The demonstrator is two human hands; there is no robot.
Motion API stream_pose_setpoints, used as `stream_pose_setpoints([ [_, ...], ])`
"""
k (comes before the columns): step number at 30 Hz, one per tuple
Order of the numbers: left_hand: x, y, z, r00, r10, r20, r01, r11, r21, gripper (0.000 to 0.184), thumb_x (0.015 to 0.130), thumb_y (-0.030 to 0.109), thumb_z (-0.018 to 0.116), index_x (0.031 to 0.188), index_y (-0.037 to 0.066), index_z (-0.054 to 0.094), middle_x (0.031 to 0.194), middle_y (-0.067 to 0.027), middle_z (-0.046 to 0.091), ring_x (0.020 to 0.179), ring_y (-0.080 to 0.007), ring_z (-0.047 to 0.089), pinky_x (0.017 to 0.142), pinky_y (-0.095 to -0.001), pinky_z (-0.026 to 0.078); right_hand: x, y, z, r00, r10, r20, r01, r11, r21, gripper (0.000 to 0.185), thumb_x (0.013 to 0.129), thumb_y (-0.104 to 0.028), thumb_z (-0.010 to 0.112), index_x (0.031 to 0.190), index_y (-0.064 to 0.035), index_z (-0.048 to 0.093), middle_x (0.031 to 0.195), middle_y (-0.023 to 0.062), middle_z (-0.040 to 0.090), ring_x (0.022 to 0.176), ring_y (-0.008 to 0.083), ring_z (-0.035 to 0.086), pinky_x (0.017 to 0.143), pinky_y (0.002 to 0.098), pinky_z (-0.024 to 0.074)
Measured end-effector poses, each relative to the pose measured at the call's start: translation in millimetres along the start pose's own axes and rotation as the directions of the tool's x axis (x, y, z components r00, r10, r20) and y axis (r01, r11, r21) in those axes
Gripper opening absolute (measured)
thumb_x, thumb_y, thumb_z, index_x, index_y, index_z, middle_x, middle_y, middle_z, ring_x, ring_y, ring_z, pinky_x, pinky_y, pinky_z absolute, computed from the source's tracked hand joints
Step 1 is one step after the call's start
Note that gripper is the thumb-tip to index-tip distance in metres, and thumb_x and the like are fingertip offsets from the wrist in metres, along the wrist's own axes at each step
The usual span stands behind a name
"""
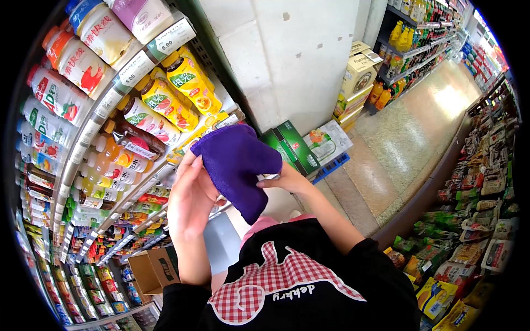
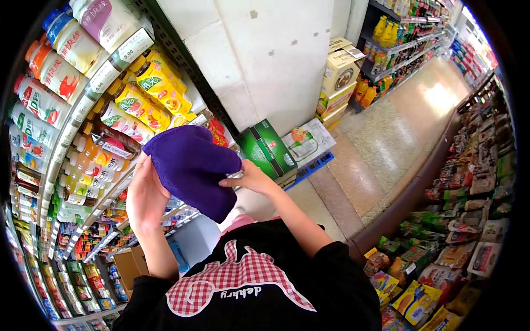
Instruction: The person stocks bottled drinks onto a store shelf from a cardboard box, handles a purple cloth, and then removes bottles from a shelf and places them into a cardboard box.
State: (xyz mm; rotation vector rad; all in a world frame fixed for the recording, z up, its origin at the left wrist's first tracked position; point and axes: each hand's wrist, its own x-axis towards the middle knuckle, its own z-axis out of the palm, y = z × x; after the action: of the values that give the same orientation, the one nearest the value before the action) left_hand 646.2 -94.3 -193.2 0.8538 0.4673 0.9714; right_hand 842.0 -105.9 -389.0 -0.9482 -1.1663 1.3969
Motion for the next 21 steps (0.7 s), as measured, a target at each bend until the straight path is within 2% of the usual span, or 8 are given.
stream_pose_setpoints([
  [2,3.7,4.6,-11.0,1.0,0.006,0.021,-0.006,1.0,-0.017,0.037,0.103,0.018,0.045,0.136,0.001,0.047,0.132,-0.0119,0.059,0.119,-0.0223,0.059,0.096,-0.0378,0.051,-1.6,-18.5,8.4,0.995,0.046,-0.09,-0.037,0.994,0.102,0.045,0.076,-0.019,0.084,0.113,0.0007,0.068,0.109,0.0068,0.072,0.101,0.015,0.065,0.094,0.0296,0.0475],
  [7,21.7,7.1,-55.7,0.996,-0.052,-0.068,0.036,0.975,-0.219,0.037,0.104,0.018,0.044,0.136,0.0,0.047,0.126,-0.0111,0.062,0.112,-0.0218,0.062,0.091,-0.0383,0.052,-15.8,-24.2,0.0,0.989,0.094,-0.115,-0.094,0.996,0.001,0.029,0.08,-0.013,0.079,0.102,0.003,0.071,0.092,0.0066,0.073,0.082,0.0128,0.066,0.081,0.0276,0.0512],
  [9,28.8,-4.7,-79.7,0.998,-0.049,-0.037,0.038,0.968,-0.247,0.042,0.104,0.02,0.044,0.143,0.003,0.043,0.132,-0.012,0.055,0.113,-0.0222,0.058,0.093,-0.0371,0.05,-24.0,-37.0,-3.3,0.998,0.064,-0.017,-0.062,0.992,0.113,0.023,0.083,-0.01,0.076,0.101,0.002,0.071,0.092,0.0046,0.072,0.082,0.0113,0.066,0.081,0.0265,0.0506],
  [13,31.9,-31.5,-106.6,0.994,-0.106,-0.003,0.101,0.956,-0.277,0.054,0.103,0.021,0.045,0.153,0.006,0.03,0.153,-0.0156,0.034,0.122,-0.026,0.049,0.105,-0.0381,0.042,-34.5,-57.9,-0.2,0.988,0.098,-0.118,-0.089,0.993,0.08,0.019,0.089,-0.014,0.071,0.099,0.0021,0.071,0.087,0.0027,0.071,0.078,0.0086,0.064,0.076,0.0247,0.0501],
  [15,34.4,-54.6,-122.7,0.982,-0.191,0.009,0.183,0.928,-0.323,0.056,0.102,0.021,0.043,0.153,0.004,0.027,0.155,-0.0163,0.033,0.13,-0.029,0.044,0.109,-0.0402,0.038,-35.9,-62.1,1.6,0.983,0.087,-0.164,-0.064,0.988,0.141,0.022,0.09,-0.018,0.071,0.096,0.0033,0.071,0.084,0.0019,0.07,0.074,0.0068,0.062,0.069,0.024,0.05],
  [17,32.1,-88.2,-134.1,0.962,-0.251,-0.11,0.24,0.965,-0.105,0.054,0.1,0.028,0.047,0.146,0.003,0.039,0.144,-0.0123,0.049,0.125,-0.0287,0.051,0.107,-0.0408,0.04,-38.1,-64.9,-1.8,0.972,0.127,-0.198,-0.103,0.986,0.131,0.021,0.091,-0.018,0.07,0.099,0.0022,0.071,0.084,0.0017,0.07,0.073,0.0072,0.063,0.069,0.0235,0.0503],
  [19,24.2,-129.3,-144.7,0.876,-0.418,-0.242,0.442,0.896,0.051,0.041,0.101,0.033,0.045,0.13,0.005,0.054,0.127,-0.0137,0.061,0.115,-0.03,0.058,0.104,-0.0435,0.043,-40.3,-70.4,-3.4,0.96,0.164,-0.228,-0.122,0.975,0.187,0.022,0.091,-0.017,0.07,0.1,0.0018,0.07,0.085,0.0018,0.07,0.073,0.0076,0.063,0.068,0.0235,0.0506],
  [21,10.7,-169.4,-157.0,0.79,-0.611,-0.055,0.613,0.789,0.047,0.049,0.101,0.045,0.043,0.127,0.006,0.057,0.123,-0.0132,0.063,0.112,-0.0283,0.06,0.101,-0.0426,0.044,-43.2,-72.9,-7.6,0.961,0.145,-0.234,-0.086,0.966,0.244,0.021,0.091,-0.015,0.069,0.105,0.0007,0.069,0.091,0.0023,0.071,0.082,0.0084,0.064,0.076,0.0243,0.0501],
])
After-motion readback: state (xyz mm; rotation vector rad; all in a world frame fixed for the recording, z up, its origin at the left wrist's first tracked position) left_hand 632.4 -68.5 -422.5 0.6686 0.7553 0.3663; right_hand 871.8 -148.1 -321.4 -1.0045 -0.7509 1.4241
